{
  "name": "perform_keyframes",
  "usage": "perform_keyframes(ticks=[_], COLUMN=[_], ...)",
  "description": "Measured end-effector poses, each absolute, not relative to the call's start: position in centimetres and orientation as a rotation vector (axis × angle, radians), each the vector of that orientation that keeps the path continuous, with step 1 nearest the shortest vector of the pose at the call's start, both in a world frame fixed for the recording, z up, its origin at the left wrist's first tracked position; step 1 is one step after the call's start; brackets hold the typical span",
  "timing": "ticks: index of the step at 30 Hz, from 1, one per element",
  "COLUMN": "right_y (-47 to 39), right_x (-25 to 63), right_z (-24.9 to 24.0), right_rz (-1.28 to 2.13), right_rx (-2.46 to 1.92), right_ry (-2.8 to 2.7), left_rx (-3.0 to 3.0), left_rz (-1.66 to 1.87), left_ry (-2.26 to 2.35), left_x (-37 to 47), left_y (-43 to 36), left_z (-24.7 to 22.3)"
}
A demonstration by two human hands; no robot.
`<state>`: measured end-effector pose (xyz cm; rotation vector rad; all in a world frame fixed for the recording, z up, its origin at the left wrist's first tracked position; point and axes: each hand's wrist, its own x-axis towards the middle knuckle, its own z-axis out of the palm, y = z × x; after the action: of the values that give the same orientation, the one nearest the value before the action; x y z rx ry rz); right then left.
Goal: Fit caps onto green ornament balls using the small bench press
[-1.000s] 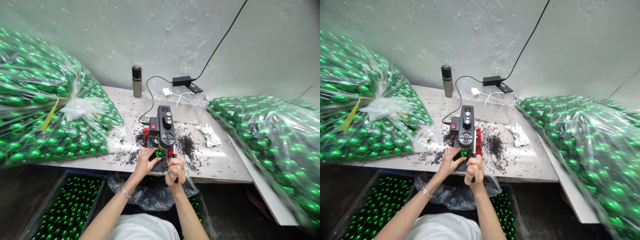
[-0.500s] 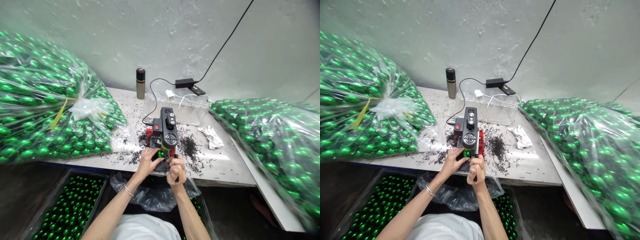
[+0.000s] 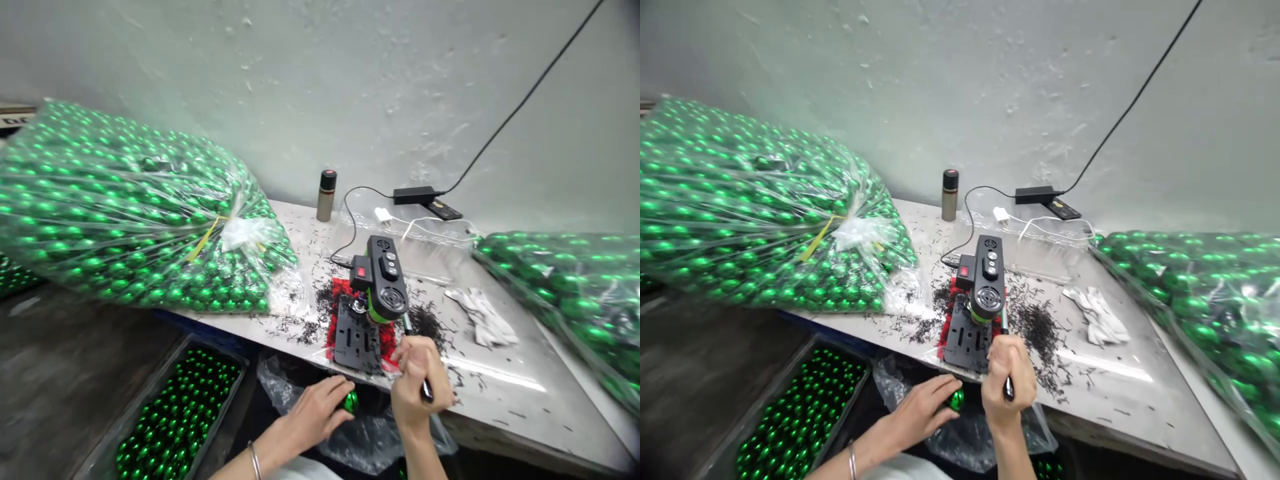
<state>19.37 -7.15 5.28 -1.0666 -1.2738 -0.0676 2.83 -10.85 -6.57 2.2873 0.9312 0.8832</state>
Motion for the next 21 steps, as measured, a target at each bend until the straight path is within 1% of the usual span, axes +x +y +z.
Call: perform_keyframes(ticks=[2, 4, 7, 9, 11, 12, 16, 21], right_y=[-7.1, -7.1, -7.0, -7.0, -7.0, -7.0, -7.0, -6.8], right_x=[19.4, 19.4, 19.3, 19.3, 19.2, 19.2, 19.4, 19.3], right_z=[4.8, 4.6, 4.6, 4.6, 4.5, 4.4, 3.9, 3.5], right_rz=[-0.054, -0.063, -0.066, -0.05, -0.041, -0.043, -0.051, -0.089], right_rx=[-1.07, -1.043, -1.033, -1.05, -1.057, -1.056, -1.046, -1.002], right_ry=[-1.287, -1.29, -1.266, -1.25, -1.248, -1.245, -1.25, -1.256], left_rx=[2.242, 2.184, 2.16, 2.174, 2.144, 2.116, 2.068, 2.076], left_rz=[0.954, 1.077, 1.194, 1.072, 0.699, 0.65, 0.552, 0.443], left_ry=[0.947, 1.021, 1.389, 1.711, 2.033, 2.098, 2.219, 2.214], left_x=[2.2, 1.2, -1.3, -3.3, -5.0, -5.7, -6.4, -5.7], left_y=[-10.3, -8.0, -1.9, 2.7, 6.8, 8.6, 12.6, 13.6], left_z=[-6.4, -5.3, -2.2, -0.3, 1.2, 1.6, 2.1, 1.4])
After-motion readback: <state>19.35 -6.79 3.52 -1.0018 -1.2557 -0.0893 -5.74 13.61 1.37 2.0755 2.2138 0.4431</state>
